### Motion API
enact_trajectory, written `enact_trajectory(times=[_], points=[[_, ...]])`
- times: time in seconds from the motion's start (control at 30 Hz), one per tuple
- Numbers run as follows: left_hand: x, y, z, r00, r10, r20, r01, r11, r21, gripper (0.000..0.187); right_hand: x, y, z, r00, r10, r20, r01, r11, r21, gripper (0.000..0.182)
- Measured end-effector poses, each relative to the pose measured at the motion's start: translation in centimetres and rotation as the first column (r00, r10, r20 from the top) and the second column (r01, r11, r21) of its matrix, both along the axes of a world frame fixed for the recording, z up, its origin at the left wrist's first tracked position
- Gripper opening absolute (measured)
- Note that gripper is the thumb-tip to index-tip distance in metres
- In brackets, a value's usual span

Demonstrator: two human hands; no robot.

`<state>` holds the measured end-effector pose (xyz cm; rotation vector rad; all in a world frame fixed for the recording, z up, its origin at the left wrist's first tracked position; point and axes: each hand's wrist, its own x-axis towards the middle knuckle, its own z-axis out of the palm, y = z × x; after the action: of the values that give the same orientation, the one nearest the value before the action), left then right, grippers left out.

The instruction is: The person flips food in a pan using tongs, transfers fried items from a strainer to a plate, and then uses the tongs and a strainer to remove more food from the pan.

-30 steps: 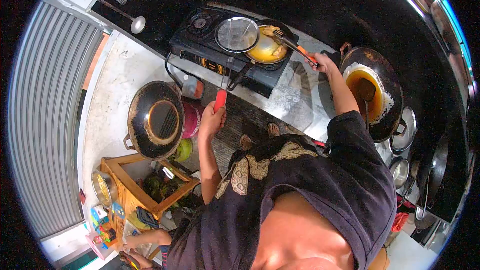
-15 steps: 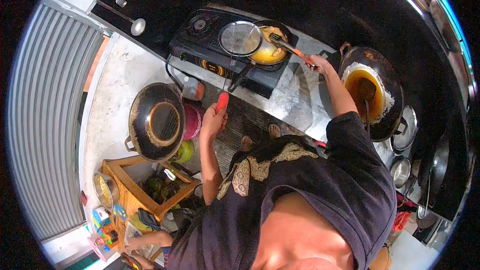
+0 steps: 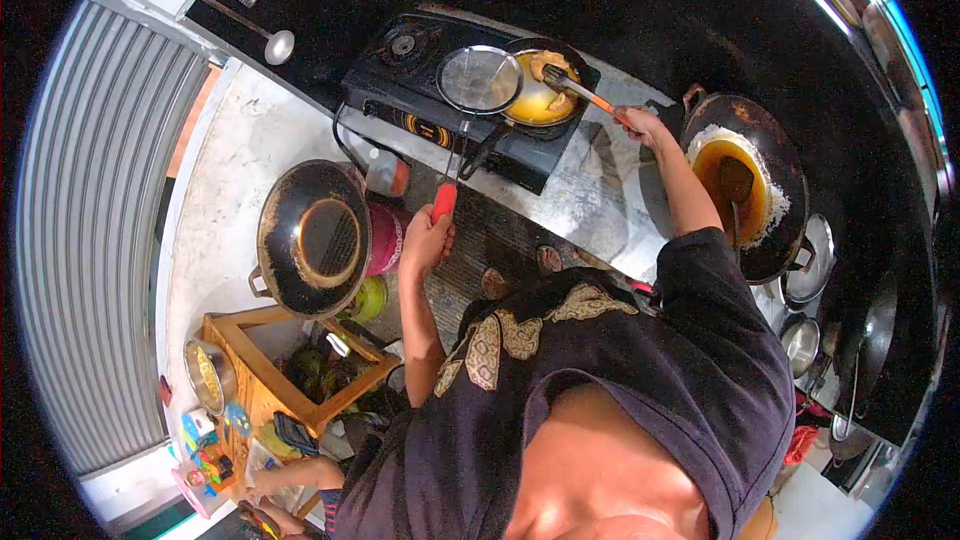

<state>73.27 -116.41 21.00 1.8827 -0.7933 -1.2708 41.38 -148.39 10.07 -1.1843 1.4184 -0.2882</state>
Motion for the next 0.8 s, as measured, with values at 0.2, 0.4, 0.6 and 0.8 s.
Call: enact_trajectory(times=[0.2, 0.4, 0.6, 0.8], points=[[0.0, -0.5, -1.0, 0.999, -0.050, -0.002, 0.050, 0.997, -0.053, 0.013, -1.4, -0.6, 1.4, 0.996, 0.019, 0.087, -0.021, 0.999, 0.028, 0.032], [-1.1, -1.4, 0.0, 0.996, -0.084, -0.023, 0.083, 0.996, -0.029, 0.013, 0.4, 2.2, 5.4, 0.997, 0.077, -0.030, -0.081, 0.977, -0.197, 0.037], [-1.4, -1.9, -0.9, 0.990, -0.051, -0.131, 0.045, 0.998, -0.045, 0.012, 2.9, 5.8, 7.1, 0.781, 0.044, -0.623, -0.550, 0.521, -0.653, 0.036], [-1.2, -1.8, 0.1, 0.982, -0.075, -0.171, 0.071, 0.997, -0.030, 0.010, 2.3, 6.5, 11.8, 0.777, 0.017, -0.629, -0.582, 0.402, -0.707, 0.041]])
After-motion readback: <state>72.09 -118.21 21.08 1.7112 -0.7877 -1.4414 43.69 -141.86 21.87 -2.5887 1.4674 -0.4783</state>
